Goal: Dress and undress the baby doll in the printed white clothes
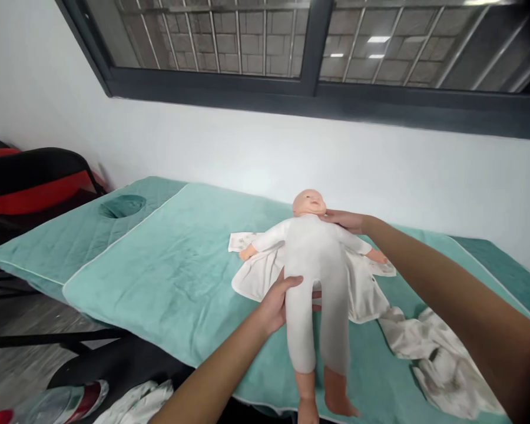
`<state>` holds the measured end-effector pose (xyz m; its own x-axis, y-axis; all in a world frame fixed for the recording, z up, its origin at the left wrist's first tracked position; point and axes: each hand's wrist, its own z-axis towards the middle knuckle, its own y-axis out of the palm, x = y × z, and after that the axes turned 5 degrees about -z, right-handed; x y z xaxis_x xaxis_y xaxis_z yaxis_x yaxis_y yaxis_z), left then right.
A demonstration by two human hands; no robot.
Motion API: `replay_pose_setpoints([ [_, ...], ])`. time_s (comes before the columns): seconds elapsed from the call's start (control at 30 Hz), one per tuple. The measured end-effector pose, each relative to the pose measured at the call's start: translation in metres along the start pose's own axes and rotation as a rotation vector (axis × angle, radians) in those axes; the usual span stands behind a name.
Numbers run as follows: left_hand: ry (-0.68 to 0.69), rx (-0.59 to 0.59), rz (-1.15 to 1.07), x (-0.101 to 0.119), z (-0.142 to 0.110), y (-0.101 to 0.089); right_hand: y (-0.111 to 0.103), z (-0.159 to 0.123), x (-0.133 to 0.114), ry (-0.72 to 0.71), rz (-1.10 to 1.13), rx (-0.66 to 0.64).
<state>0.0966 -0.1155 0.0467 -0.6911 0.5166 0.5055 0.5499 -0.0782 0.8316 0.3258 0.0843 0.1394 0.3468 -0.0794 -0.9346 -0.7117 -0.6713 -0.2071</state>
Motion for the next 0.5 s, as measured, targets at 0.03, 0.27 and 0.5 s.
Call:
replay_pose_setpoints([
  [0.03, -0.001, 0.009, -0.006, -0.011, 0.003, 0.001, 0.001, -0.01, 0.01, -0.002, -0.052, 0.064],
  [0.27, 0.009, 0.084, 0.335, -0.019, 0.004, 0.001, 0.023, -0.042, 0.023, 0.182, -0.848, 0.445],
  [0.5, 0.722, 0.527, 1.34, 0.087, 0.021, -0.04, 0.081, -0.033, -0.001, -0.266, -1.469, 0.552],
])
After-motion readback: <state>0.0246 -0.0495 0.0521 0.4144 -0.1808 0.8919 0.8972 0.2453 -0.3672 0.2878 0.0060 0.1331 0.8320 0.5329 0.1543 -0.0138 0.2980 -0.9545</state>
